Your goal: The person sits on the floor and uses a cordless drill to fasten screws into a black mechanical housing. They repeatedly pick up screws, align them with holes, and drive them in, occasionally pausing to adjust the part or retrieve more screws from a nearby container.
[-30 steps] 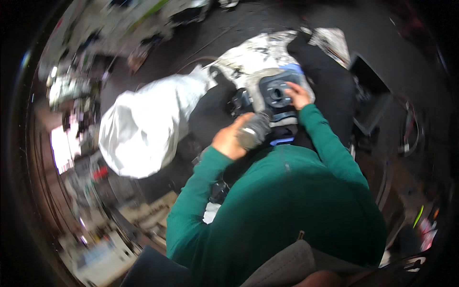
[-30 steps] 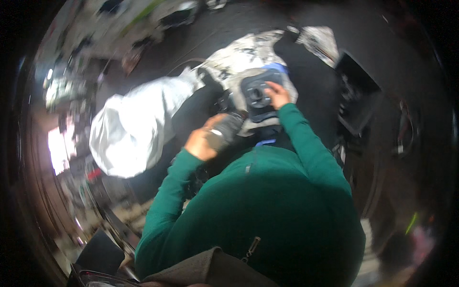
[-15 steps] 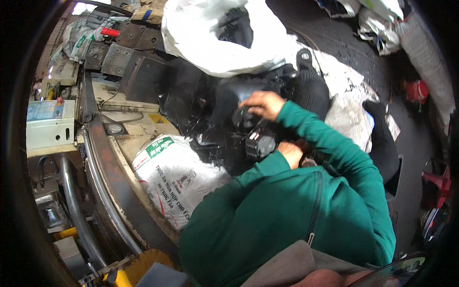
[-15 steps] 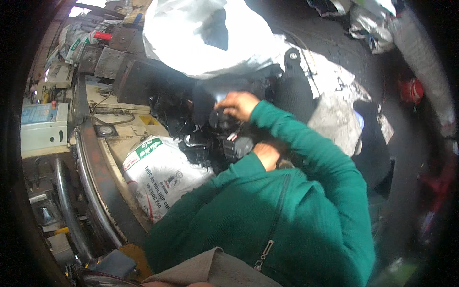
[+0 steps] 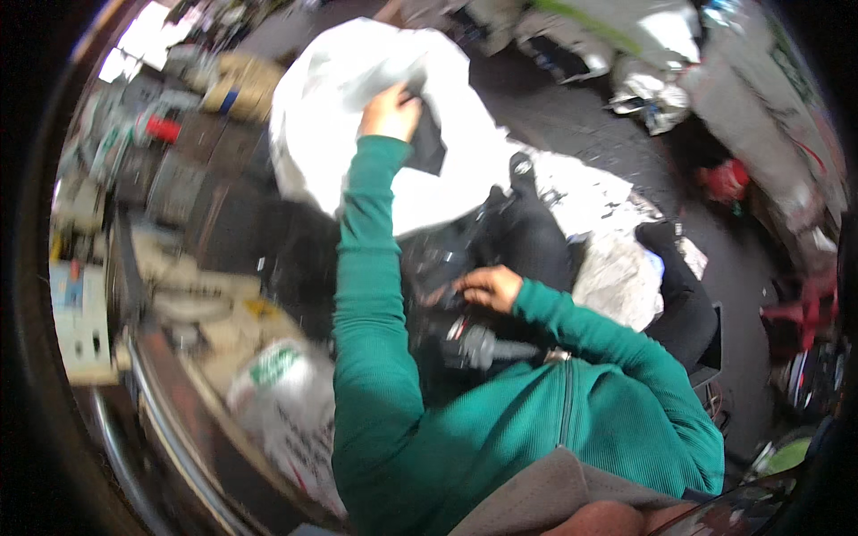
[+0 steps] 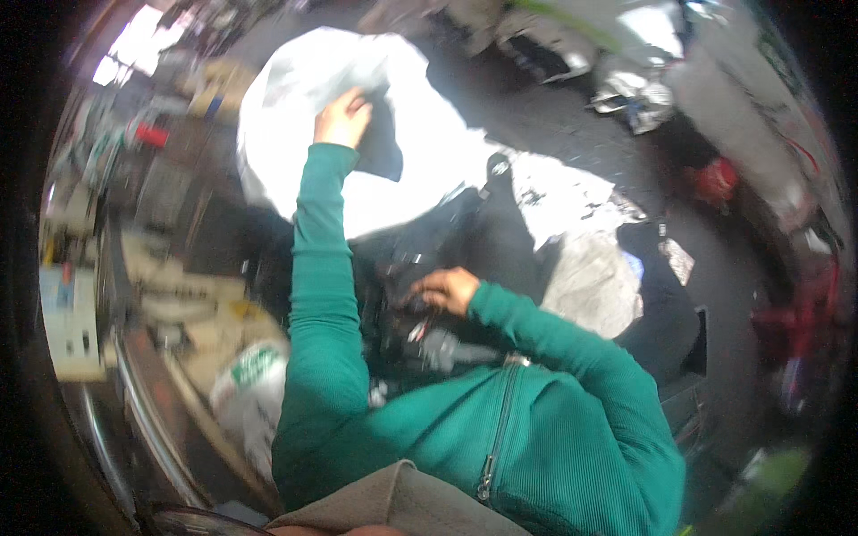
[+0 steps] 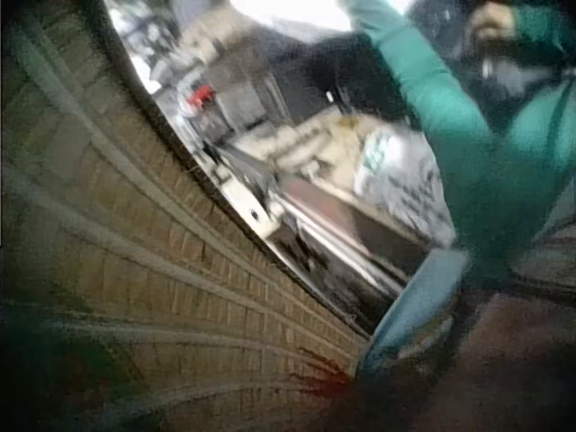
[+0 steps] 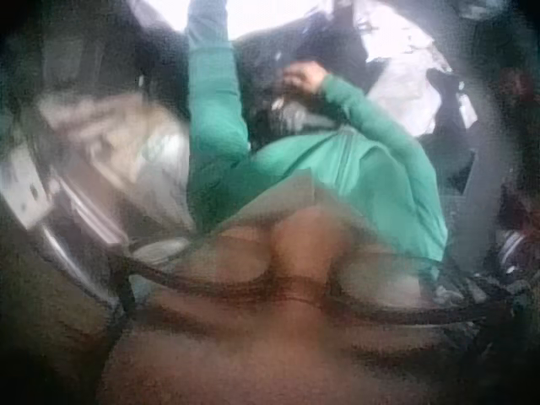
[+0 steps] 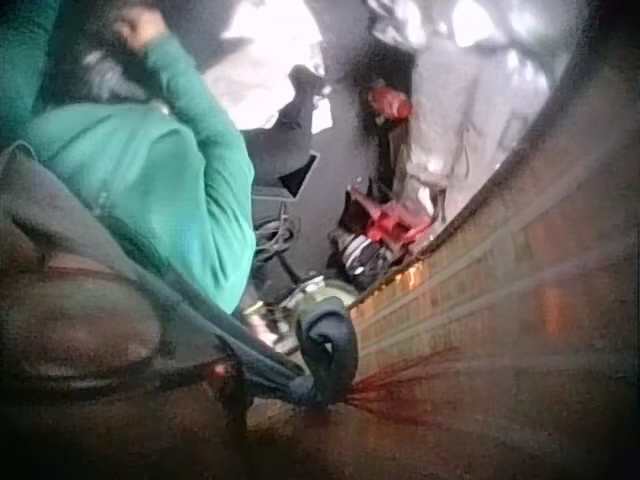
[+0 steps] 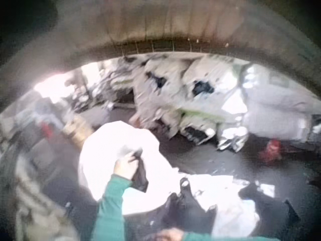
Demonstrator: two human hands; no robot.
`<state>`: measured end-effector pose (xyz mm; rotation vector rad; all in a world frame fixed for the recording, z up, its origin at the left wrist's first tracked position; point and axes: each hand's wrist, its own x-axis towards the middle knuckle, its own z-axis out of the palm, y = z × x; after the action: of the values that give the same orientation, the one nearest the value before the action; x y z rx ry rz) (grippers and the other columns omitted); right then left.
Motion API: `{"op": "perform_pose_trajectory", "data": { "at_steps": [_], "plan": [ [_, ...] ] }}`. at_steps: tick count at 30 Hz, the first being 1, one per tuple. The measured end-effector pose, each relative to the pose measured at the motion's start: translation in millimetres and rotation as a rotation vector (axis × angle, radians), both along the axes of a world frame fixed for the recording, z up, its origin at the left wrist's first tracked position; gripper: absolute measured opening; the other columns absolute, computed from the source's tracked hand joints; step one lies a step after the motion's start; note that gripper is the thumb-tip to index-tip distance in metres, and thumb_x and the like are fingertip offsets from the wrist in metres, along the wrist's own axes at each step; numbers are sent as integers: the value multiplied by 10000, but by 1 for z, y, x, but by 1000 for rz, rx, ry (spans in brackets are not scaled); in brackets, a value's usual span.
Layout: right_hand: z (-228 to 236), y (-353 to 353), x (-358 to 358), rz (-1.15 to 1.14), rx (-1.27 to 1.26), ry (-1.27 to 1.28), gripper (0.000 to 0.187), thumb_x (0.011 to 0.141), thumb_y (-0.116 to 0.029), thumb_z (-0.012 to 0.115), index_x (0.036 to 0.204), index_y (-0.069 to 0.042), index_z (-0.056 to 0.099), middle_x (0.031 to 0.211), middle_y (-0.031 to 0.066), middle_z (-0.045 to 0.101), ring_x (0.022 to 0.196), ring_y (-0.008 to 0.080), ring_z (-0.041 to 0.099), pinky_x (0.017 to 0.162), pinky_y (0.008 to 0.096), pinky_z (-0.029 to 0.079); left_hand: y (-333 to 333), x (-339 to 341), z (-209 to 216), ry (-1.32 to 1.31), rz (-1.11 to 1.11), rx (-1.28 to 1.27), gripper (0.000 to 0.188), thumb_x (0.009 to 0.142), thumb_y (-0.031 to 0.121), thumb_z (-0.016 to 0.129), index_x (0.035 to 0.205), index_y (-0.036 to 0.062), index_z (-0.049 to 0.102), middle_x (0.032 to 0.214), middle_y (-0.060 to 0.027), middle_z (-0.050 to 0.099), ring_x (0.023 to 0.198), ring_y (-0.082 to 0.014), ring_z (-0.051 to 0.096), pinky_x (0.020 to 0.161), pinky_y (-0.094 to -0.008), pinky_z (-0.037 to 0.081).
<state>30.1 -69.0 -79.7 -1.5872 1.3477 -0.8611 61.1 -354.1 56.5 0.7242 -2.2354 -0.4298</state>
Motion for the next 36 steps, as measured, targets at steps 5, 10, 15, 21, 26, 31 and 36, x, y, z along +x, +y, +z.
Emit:
{"op": "perform_pose_trajectory", "data": {
  "at_steps": [5, 10, 15, 21, 26, 31, 36],
  "plan": [
    [30, 134, -120, -641, -121, 80, 310, 869, -59, 564, 1173, -74, 623, 1102, 116, 651, 987, 231, 639, 863, 334, 500, -179, -74, -134, -751, 342, 193, 328, 862, 265, 550, 1094, 56, 650, 1172, -166, 622, 1094, -313, 591, 936, -420, 467],
    [-41, 372, -202, -1854, -91, -184, 250, 871, -158, 622, 1110, -97, 659, 972, 9, 669, 790, 88, 595, 678, 232, 470, -202, -74, -217, -746, 636, 173, 341, 942, 300, 428, 1094, 97, 656, 1205, -105, 603, 1091, -309, 591, 889, -400, 499],
    [-158, 588, -178, -2330, 232, -256, 245, 861, -63, 613, 1103, -80, 649, 966, 75, 667, 768, 170, 609, 706, 295, 497, -175, -84, -173, -891, 536, 50, 335, 935, 324, 439, 1059, 128, 680, 1150, -90, 615, 1078, -331, 593, 841, -439, 521],
    [-185, 598, -129, -1953, 595, 409, 366, 884, -271, 535, 1210, -115, 595, 1212, 120, 608, 1123, 285, 573, 948, 352, 445, -71, -17, -7, -747, 304, -297, 440, 845, 416, 572, 1095, 65, 662, 1089, -200, 634, 909, -351, 622, 775, -452, 507],
    [-188, 555, -145, -1951, 989, 388, 313, 830, -220, 579, 1134, -198, 650, 1117, 121, 641, 1033, 327, 597, 923, 418, 468, 62, 47, 123, -269, -53, -28, 376, 903, 267, 528, 1144, -15, 596, 1101, -250, 611, 928, -333, 629, 807, -409, 516],
    [-215, 540, -166, -1901, 886, 372, 277, 847, -185, 586, 1116, -160, 644, 1099, 128, 643, 1031, 340, 591, 920, 430, 470, 206, -28, 97, -220, -559, 296, 317, 961, 118, 485, 1192, -95, 529, 1113, -300, 588, 947, -315, 637, 838, -366, 525],
    [-246, 535, -211, -1893, 1020, 1, 489, 819, -224, 638, 1296, -239, 532, 1315, 83, 528, 1190, 302, 515, 1003, 434, 435, 363, -154, -89, -423, -980, -201, 671, 690, 4, 620, 1341, 116, 500, 950, -101, 638, 771, -284, 617, 678, -372, 518]
  ]
}}
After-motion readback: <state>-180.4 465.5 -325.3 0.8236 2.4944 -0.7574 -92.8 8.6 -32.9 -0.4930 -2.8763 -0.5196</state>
